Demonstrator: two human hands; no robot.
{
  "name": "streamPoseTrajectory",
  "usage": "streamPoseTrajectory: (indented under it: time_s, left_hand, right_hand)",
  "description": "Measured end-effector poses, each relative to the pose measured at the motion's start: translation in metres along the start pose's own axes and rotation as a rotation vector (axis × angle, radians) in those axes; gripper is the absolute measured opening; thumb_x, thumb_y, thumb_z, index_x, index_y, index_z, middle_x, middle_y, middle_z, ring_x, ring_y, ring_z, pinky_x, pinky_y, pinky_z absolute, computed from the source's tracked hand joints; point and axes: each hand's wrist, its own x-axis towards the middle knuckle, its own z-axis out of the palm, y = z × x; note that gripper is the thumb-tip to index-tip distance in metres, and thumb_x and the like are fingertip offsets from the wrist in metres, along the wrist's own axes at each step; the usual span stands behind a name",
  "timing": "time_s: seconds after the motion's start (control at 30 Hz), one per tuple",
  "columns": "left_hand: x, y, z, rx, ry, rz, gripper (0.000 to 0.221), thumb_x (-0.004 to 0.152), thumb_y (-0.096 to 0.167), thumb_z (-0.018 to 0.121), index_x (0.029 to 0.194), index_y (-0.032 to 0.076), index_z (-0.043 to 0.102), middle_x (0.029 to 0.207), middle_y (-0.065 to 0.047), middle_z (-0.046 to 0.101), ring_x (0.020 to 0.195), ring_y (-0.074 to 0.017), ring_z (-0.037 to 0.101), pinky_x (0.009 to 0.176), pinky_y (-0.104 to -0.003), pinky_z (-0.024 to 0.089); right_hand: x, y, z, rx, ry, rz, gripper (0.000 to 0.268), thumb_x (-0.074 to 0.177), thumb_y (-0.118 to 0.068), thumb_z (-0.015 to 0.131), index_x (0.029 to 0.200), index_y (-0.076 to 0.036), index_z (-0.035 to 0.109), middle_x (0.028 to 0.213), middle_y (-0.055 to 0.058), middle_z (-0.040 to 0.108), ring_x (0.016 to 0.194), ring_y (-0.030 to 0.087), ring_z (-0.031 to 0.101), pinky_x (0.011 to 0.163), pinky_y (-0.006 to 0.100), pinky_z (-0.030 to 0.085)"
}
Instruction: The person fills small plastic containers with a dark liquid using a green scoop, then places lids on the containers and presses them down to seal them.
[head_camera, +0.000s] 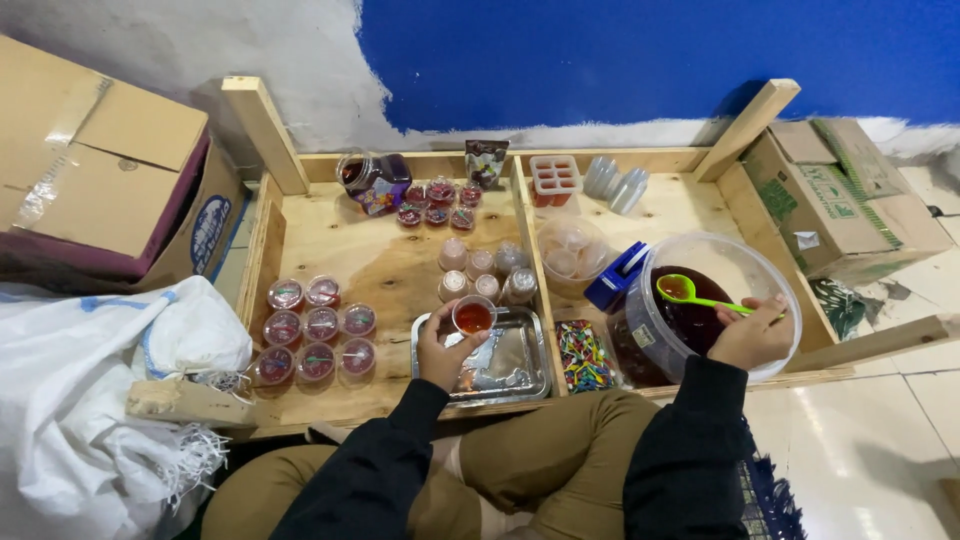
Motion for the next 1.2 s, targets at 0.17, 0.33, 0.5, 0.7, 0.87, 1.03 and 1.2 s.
streamPoseTrajectory:
  time_s: [0.17, 0.33, 0.5, 0.7, 0.87, 1.03, 1.2]
  left_hand:
    - [0.001, -0.003, 0.0, -0.014, 0.002, -0.024, 0.07, 0.068, 0.012, 0.091, 0.132, 0.008, 0.062, 0.124, -0.011, 0.07, 0.113, -0.0228, 0.067, 0.1, -0.032, 0.057]
    - [0.0, 0.001, 0.001, -0.032, 0.006, -0.057, 0.071, 0.067, 0.011, 0.09, 0.132, 0.009, 0.062, 0.127, -0.012, 0.069, 0.115, -0.0235, 0.067, 0.1, -0.032, 0.057]
    - [0.003, -0.007, 0.001, -0.035, -0.006, 0.011, 0.068, 0.067, 0.013, 0.091, 0.129, 0.009, 0.064, 0.121, -0.012, 0.071, 0.112, -0.0237, 0.067, 0.099, -0.033, 0.057]
    - [0.003, -0.003, 0.001, -0.011, -0.007, -0.017, 0.069, 0.067, 0.012, 0.091, 0.13, 0.007, 0.063, 0.122, -0.012, 0.072, 0.111, -0.0223, 0.068, 0.097, -0.031, 0.058]
    - [0.011, -0.027, -0.001, -0.145, -0.016, 0.004, 0.085, 0.064, 0.009, 0.1, 0.137, 0.004, 0.058, 0.121, -0.017, 0.058, 0.113, -0.0289, 0.062, 0.089, -0.038, 0.063]
    - [0.01, -0.026, 0.0, -0.171, 0.011, 0.004, 0.083, 0.062, 0.007, 0.1, 0.135, 0.006, 0.061, 0.117, -0.013, 0.062, 0.107, -0.0228, 0.063, 0.085, -0.034, 0.064]
    - [0.012, -0.022, 0.0, -0.181, 0.002, 0.016, 0.083, 0.062, 0.009, 0.101, 0.135, 0.006, 0.061, 0.119, -0.015, 0.065, 0.103, -0.0217, 0.063, 0.085, -0.034, 0.065]
  right_hand:
    - [-0.002, -0.027, -0.006, 0.104, 0.061, 0.029, 0.038, 0.109, -0.032, 0.043, 0.098, -0.005, 0.067, 0.083, 0.009, 0.074, 0.053, 0.012, 0.074, 0.051, 0.016, 0.064]
    - [-0.012, -0.05, -0.01, 0.243, 0.047, -0.056, 0.034, 0.111, -0.028, 0.044, 0.099, -0.003, 0.064, 0.086, 0.014, 0.075, 0.056, 0.013, 0.075, 0.052, 0.017, 0.066]
    - [-0.032, -0.077, -0.014, 0.327, -0.094, -0.074, 0.041, 0.111, -0.036, 0.043, 0.099, -0.003, 0.063, 0.092, 0.016, 0.075, 0.059, 0.018, 0.074, 0.056, 0.02, 0.065]
    - [-0.065, -0.101, -0.011, 0.428, -0.352, 0.103, 0.046, 0.114, -0.038, 0.041, 0.094, -0.004, 0.065, 0.088, 0.011, 0.075, 0.06, 0.018, 0.073, 0.052, 0.018, 0.059]
    - [-0.096, -0.092, 0.005, 0.595, -0.483, 0.231, 0.043, 0.113, -0.044, 0.047, 0.092, -0.008, 0.058, 0.091, 0.022, 0.072, 0.063, 0.032, 0.075, 0.049, 0.027, 0.066]
    - [-0.135, -0.101, 0.01, 0.601, -0.626, 0.248, 0.045, 0.114, -0.042, 0.046, 0.09, -0.006, 0.059, 0.089, 0.022, 0.073, 0.062, 0.032, 0.074, 0.049, 0.029, 0.064]
    - [-0.16, -0.102, 0.011, 0.584, -0.79, 0.198, 0.049, 0.114, -0.04, 0.043, 0.091, -0.002, 0.063, 0.091, 0.024, 0.074, 0.065, 0.034, 0.075, 0.054, 0.034, 0.064]
